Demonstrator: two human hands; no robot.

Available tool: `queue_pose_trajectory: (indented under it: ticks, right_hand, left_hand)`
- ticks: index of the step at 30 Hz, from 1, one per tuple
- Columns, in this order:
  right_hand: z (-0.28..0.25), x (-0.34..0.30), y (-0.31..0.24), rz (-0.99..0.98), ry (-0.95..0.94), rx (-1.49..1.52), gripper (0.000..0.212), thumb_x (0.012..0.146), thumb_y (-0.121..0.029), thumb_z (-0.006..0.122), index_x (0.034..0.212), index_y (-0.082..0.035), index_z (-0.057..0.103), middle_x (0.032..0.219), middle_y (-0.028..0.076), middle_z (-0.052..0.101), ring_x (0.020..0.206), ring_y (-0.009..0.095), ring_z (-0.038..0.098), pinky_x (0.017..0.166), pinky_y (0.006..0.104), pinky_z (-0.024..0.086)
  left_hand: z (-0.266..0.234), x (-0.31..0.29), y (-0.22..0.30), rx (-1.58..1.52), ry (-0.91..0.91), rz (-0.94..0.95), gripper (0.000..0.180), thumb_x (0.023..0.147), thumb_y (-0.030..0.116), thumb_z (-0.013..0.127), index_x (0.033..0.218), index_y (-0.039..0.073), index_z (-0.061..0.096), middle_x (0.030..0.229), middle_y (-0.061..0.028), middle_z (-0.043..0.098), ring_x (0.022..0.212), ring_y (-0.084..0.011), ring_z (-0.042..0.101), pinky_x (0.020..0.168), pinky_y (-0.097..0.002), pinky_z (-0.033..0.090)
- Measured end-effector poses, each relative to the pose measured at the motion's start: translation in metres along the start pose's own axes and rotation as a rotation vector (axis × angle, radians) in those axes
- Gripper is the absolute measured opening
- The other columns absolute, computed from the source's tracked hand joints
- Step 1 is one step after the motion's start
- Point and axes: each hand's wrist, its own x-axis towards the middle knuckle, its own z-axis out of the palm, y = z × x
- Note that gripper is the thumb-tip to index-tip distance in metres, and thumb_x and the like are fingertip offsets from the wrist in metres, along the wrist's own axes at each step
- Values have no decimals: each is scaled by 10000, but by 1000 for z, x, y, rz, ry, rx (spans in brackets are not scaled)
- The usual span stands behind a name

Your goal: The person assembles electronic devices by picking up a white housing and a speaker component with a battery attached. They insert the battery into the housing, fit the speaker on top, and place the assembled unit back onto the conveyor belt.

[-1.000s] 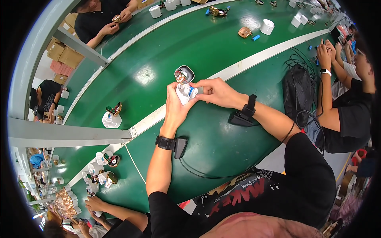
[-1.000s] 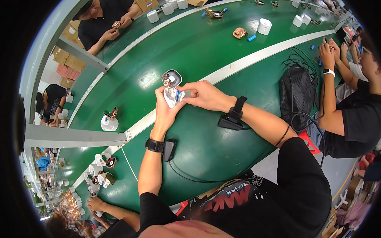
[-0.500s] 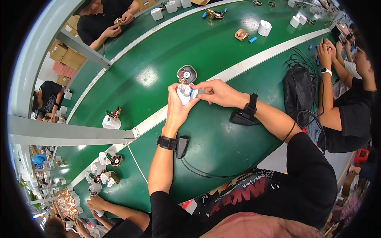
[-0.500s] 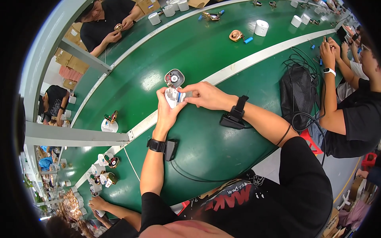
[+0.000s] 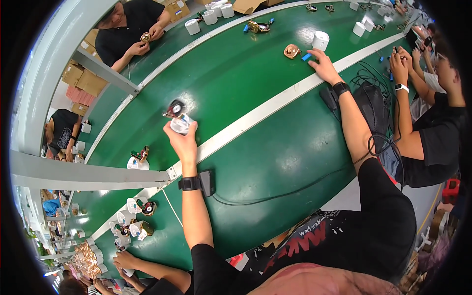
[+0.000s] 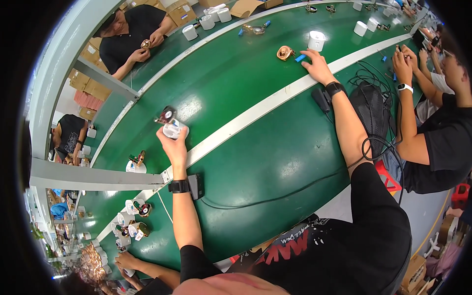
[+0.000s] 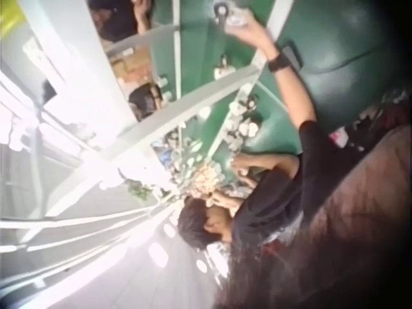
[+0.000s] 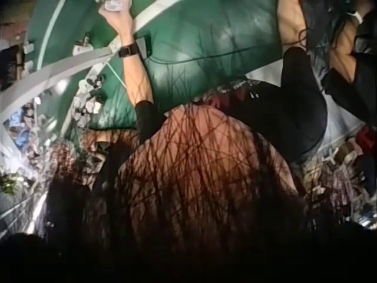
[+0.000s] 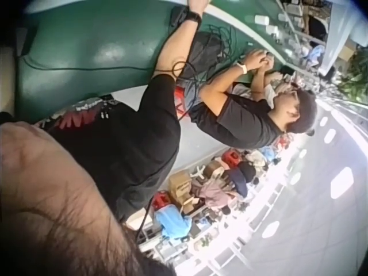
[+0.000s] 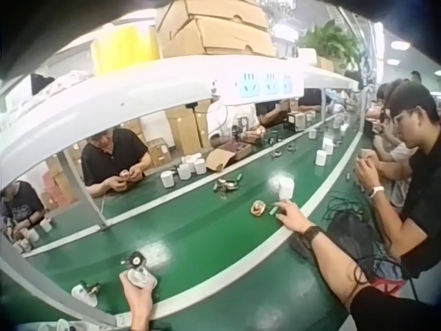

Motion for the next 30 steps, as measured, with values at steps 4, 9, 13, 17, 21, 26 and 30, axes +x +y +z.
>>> queue_pose_trajectory:
  ticks: [4,9,13,17,21,26,30]
  right_hand:
    - [8,3,-22,-26,-141,-39,317,872,-226,649,1153,-79,658,1157,139,644,959,302,637,874,402,503]
    - [-10,11,-82,285,-404,-187,275,897,-253,617,1037,-26,681,975,122,689,819,270,647,822,380,506]
    - [-1,22,-2,556,-66,509,336,899,-312,613,984,7,672,904,127,697,790,278,647,779,385,503]
    - [-18,32,-17,628,255,241,349,898,-316,604,954,22,670,955,162,692,787,283,640,748,386,499]
    - [-28,30,5,243,561,-413,286,871,-256,611,924,16,680,1034,178,688,822,284,657,751,386,506]
    - [-10,47,15,202,398,-235,197,815,-186,628,842,3,673,1012,171,681,857,338,664,768,429,522]
    - [-3,60,-13,174,179,-310,107,776,-124,629,793,-25,664,918,158,690,849,377,663,766,474,533]
  left_hand:
    - [-11,4,-13,94,116,-9,650,785,165,797,1266,-16,399,1154,-196,607,1059,-289,615,933,-380,464]
    - [-17,1,-11,94,176,-46,637,785,170,798,1252,-26,412,1228,-183,558,1100,-262,584,958,-370,446]
    - [-2,6,-25,155,236,88,702,774,177,809,1270,-54,369,1257,-209,522,1107,-286,575,953,-378,449]
    - [-16,7,-37,83,374,81,771,764,183,815,1285,-80,311,1295,-246,466,1163,-332,513,997,-420,405]
    - [-12,0,-13,212,483,26,814,754,189,820,1295,-83,276,1301,-260,417,1206,-366,426,1043,-466,334]
    - [-9,-4,-3,130,465,-3,793,761,200,808,1294,-72,287,1309,-255,362,1231,-366,346,1055,-495,282]
    - [-14,0,-11,128,510,4,774,759,203,790,1280,-75,290,1276,-244,351,1214,-369,329,1043,-509,257]
